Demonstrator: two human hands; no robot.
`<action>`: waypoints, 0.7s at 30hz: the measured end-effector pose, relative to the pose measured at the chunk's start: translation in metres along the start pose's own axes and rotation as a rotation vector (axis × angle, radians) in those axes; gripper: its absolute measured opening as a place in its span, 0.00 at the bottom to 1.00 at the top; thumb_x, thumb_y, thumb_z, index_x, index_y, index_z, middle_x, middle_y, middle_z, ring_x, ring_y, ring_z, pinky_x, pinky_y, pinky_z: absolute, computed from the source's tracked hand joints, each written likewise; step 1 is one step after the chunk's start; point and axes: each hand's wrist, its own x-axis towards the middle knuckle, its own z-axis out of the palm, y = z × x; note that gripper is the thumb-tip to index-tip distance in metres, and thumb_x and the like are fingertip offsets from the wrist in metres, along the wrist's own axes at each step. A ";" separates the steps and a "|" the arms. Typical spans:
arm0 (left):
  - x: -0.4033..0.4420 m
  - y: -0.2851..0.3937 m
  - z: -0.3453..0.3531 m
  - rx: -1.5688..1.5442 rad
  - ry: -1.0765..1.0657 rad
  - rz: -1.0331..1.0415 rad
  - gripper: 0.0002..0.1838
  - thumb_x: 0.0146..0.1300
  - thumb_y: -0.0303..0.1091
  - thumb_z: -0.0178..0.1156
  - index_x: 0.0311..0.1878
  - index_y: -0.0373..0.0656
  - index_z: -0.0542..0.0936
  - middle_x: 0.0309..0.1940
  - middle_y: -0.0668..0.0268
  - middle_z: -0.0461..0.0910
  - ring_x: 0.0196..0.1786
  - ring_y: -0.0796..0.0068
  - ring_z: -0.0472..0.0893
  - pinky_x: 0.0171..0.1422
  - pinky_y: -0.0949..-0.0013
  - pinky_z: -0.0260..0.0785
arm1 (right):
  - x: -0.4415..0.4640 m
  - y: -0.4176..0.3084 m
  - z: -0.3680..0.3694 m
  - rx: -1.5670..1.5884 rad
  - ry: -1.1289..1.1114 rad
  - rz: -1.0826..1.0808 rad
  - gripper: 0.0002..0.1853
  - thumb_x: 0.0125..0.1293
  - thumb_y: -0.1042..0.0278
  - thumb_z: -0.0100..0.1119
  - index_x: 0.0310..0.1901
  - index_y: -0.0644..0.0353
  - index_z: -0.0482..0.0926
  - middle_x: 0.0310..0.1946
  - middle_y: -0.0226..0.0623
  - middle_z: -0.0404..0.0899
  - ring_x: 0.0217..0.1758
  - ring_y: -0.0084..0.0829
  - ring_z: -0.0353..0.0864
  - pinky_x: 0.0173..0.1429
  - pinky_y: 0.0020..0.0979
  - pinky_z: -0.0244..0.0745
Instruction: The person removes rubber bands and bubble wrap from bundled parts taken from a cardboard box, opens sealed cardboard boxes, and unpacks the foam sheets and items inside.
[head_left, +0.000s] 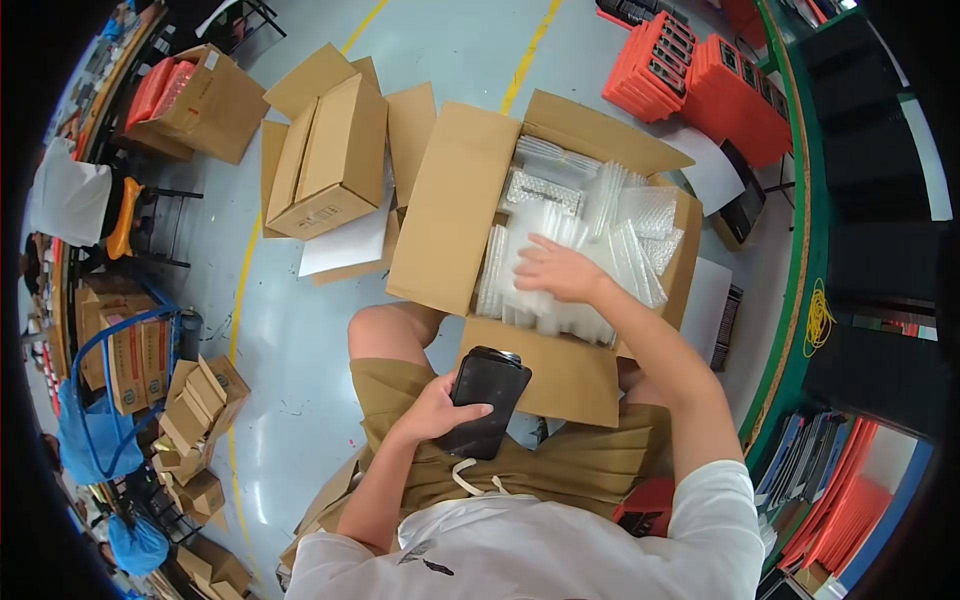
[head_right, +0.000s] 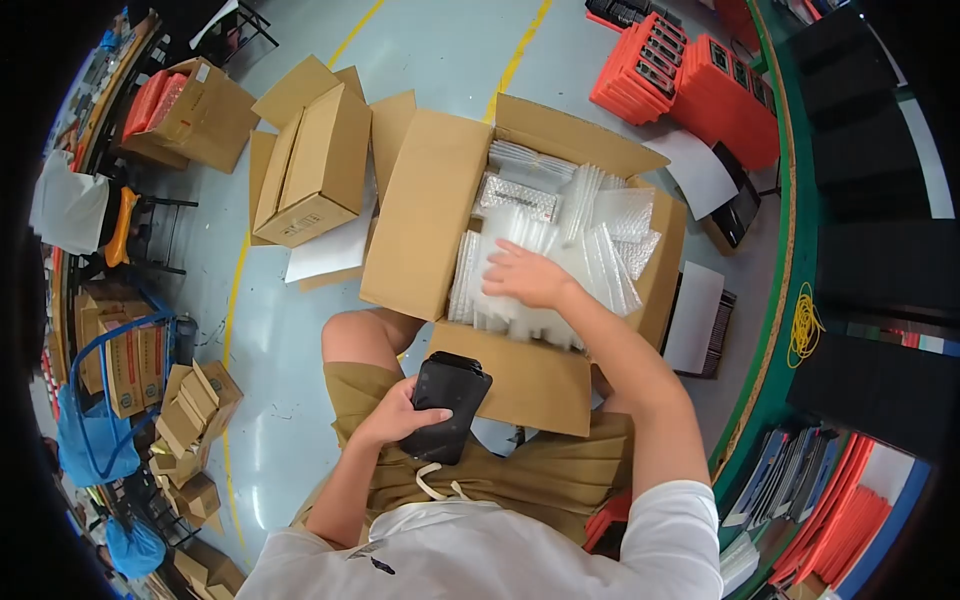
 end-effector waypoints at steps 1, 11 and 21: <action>0.000 0.003 0.001 -0.014 -0.001 -0.014 0.23 0.59 0.26 0.70 0.57 0.37 0.76 0.48 0.69 0.82 0.49 0.81 0.80 0.57 0.70 0.74 | -0.006 -0.006 -0.002 -0.002 -0.004 -0.001 0.21 0.46 0.77 0.66 0.44 0.47 0.77 0.49 0.27 0.79 0.63 0.38 0.72 0.81 0.50 0.51; 0.007 0.039 0.020 0.031 -0.071 -0.093 0.23 0.60 0.29 0.71 0.57 0.34 0.75 0.48 0.65 0.83 0.48 0.79 0.81 0.56 0.69 0.76 | 0.010 -0.047 -0.004 -0.038 -0.579 0.074 0.15 0.51 0.73 0.63 0.41 0.44 0.81 0.42 0.25 0.83 0.56 0.34 0.77 0.81 0.48 0.50; -0.006 0.027 0.043 -0.400 0.179 -0.040 0.27 0.58 0.29 0.70 0.60 0.40 0.73 0.49 0.67 0.80 0.48 0.76 0.81 0.55 0.67 0.76 | 0.026 -0.056 0.089 -0.162 -0.544 0.098 0.18 0.52 0.60 0.68 0.47 0.45 0.84 0.44 0.30 0.86 0.57 0.34 0.79 0.77 0.49 0.52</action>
